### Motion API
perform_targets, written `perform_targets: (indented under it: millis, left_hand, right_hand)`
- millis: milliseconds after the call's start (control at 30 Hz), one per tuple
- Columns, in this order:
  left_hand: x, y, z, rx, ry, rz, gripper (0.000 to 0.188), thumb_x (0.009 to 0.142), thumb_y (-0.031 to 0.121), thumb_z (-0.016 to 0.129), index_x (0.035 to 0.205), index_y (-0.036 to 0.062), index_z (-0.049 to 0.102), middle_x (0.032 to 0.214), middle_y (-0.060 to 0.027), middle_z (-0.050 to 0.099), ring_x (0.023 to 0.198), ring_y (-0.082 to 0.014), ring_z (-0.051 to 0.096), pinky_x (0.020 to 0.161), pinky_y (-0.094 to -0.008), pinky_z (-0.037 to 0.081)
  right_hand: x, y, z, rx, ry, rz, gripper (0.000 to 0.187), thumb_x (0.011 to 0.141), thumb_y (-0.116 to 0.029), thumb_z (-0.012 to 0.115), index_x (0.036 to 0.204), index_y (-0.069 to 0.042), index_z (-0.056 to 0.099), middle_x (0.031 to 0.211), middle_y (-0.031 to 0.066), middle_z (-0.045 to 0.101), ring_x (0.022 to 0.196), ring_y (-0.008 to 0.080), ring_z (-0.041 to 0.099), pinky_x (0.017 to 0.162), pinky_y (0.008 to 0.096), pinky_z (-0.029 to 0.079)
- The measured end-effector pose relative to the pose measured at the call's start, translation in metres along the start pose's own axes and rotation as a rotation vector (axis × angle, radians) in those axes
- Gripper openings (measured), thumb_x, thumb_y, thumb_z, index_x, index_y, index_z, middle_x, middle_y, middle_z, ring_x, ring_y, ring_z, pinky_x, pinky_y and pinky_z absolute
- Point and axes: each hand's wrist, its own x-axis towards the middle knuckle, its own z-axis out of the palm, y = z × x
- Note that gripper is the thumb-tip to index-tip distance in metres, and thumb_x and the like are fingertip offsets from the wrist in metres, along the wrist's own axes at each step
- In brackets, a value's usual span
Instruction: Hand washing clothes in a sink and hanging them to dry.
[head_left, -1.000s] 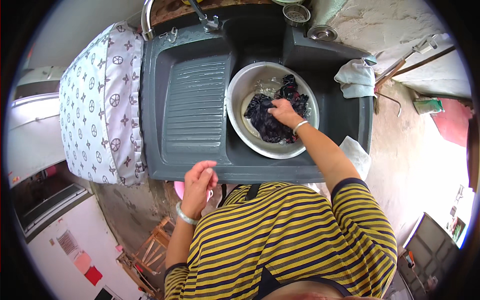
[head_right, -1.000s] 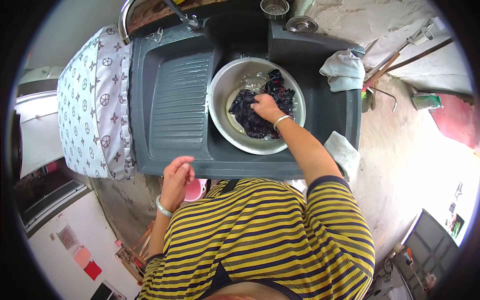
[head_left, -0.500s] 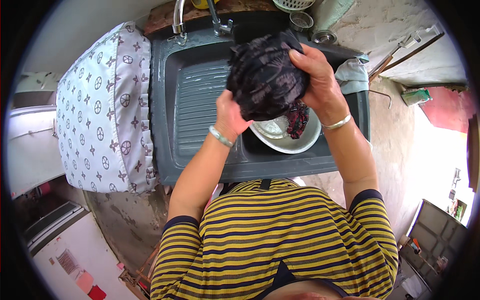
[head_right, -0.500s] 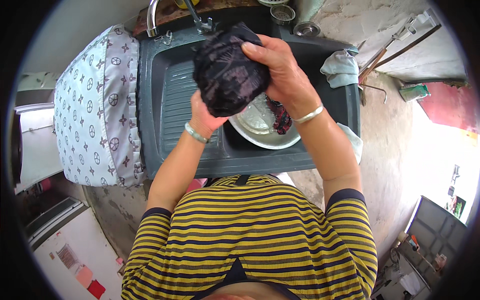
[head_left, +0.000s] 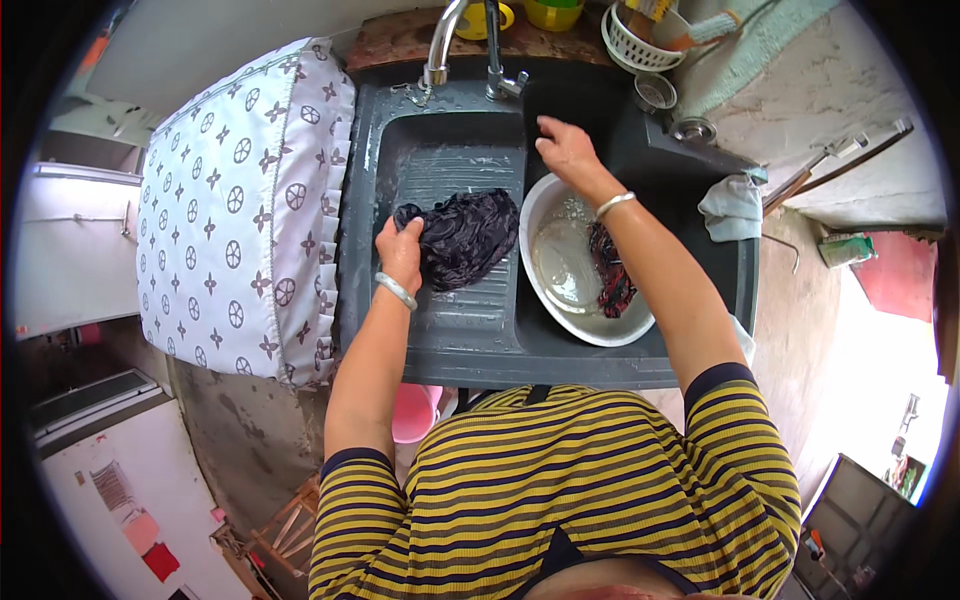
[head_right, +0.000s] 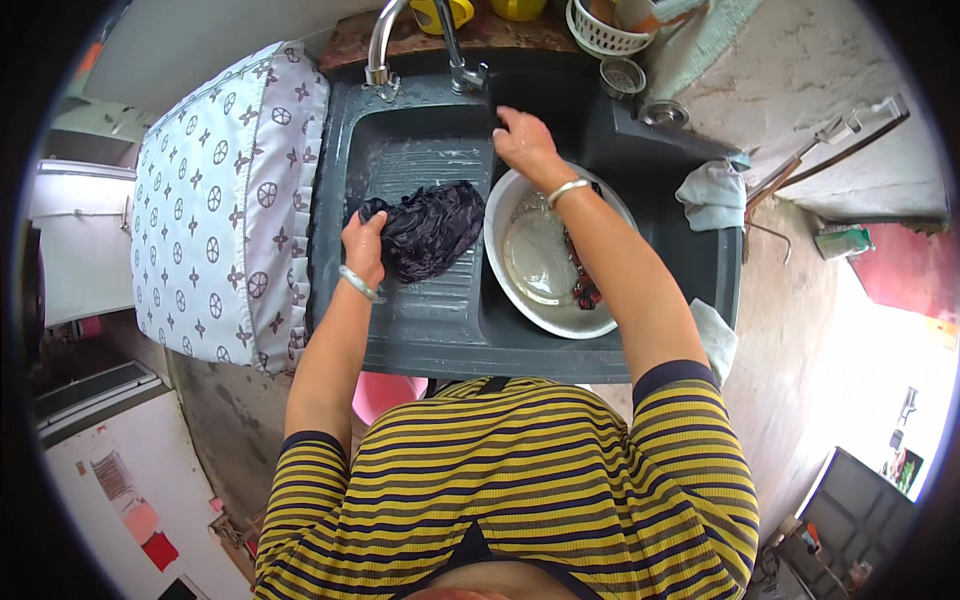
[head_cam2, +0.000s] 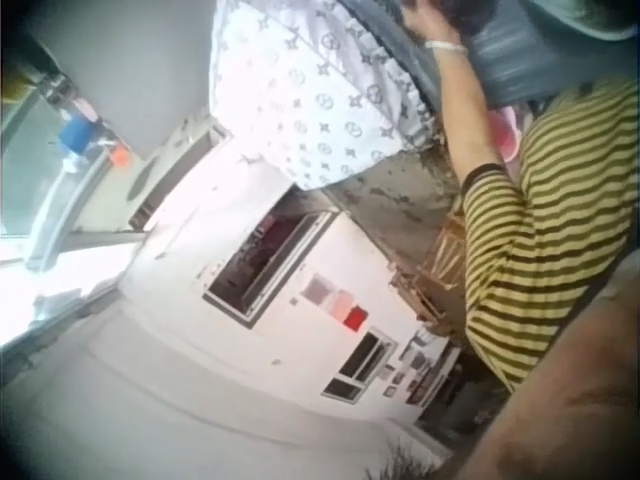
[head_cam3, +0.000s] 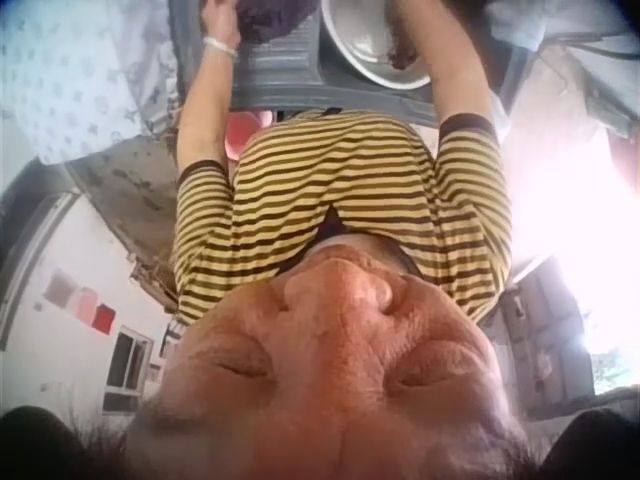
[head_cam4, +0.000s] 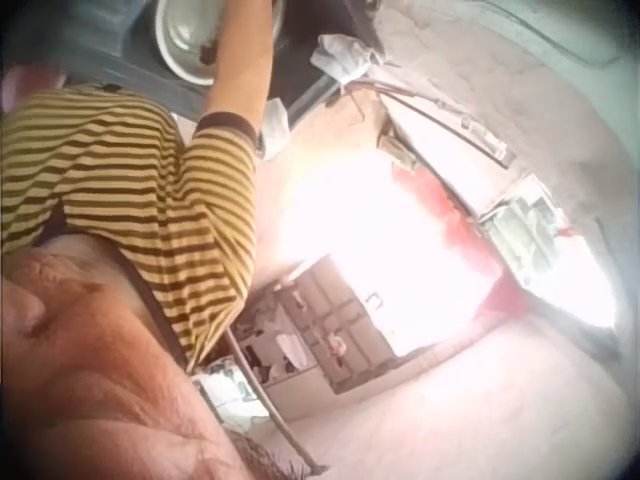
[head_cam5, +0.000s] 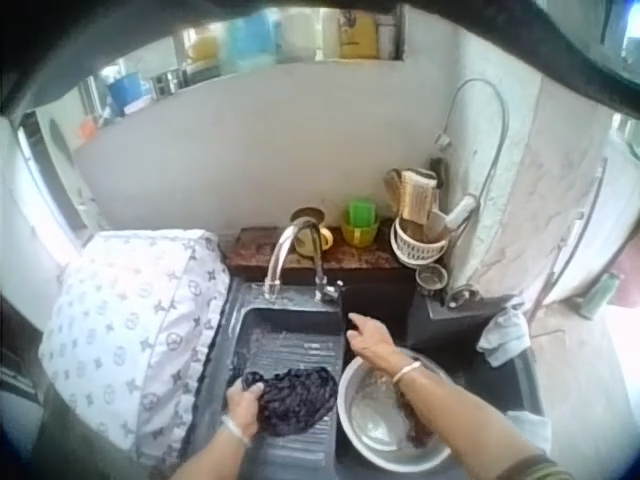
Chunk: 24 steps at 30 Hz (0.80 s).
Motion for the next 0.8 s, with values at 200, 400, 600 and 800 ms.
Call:
perform_targets:
  millis: [200, 400, 600, 800]
  left_hand:
    - [-0.006, -0.001, 0.01, 0.226, 0.011, 0.117, 0.014, 0.08, 0.009, 0.059, 0.088, -0.0012, 0.061, 0.079, -0.0036, 0.059, 0.075, -0.0122, 0.052, 0.07, -0.0279, 0.043]
    - [0.001, 0.006, 0.003, 0.708, 0.04, 0.155, 0.044, 0.089, 0.035, 0.039, 0.093, -0.0023, 0.062, 0.099, -0.0242, 0.061, 0.094, -0.0448, 0.053, 0.084, -0.0439, 0.04]
    - [0.021, 0.015, 0.014, 0.785, 0.158, 0.112, 0.044, 0.09, 0.032, 0.037, 0.113, -0.0006, 0.055, 0.12, -0.0259, 0.051, 0.114, -0.0455, 0.043, 0.097, -0.0424, 0.035]
    - [-0.037, -0.033, 0.001, 0.896, -0.028, 0.663, 0.033, 0.084, 0.024, 0.047, 0.11, 0.0065, 0.056, 0.106, -0.0186, 0.055, 0.101, -0.0378, 0.049, 0.091, -0.0495, 0.034]
  right_hand:
    - [0.054, -0.02, -0.005, -0.033, 0.144, -0.2, 0.047, 0.077, -0.02, 0.052, 0.121, -0.003, 0.051, 0.124, 0.0197, 0.05, 0.115, 0.0346, 0.047, 0.1, 0.0383, 0.035]
    - [0.03, -0.028, 0.011, -0.274, 0.04, -0.331, 0.034, 0.076, -0.022, 0.056, 0.106, -0.008, 0.061, 0.111, 0.0119, 0.058, 0.108, 0.0293, 0.052, 0.091, 0.0386, 0.043]
    - [-0.02, -0.062, 0.065, -0.216, 0.013, -0.257, 0.025, 0.079, -0.018, 0.054, 0.101, -0.006, 0.059, 0.102, 0.017, 0.057, 0.101, 0.0318, 0.053, 0.086, 0.0436, 0.044]
    - [-0.117, -0.061, 0.122, -0.104, 0.071, -0.426, 0.029, 0.076, -0.02, 0.058, 0.101, -0.004, 0.059, 0.116, 0.0159, 0.053, 0.106, 0.0352, 0.049, 0.086, 0.0444, 0.041]
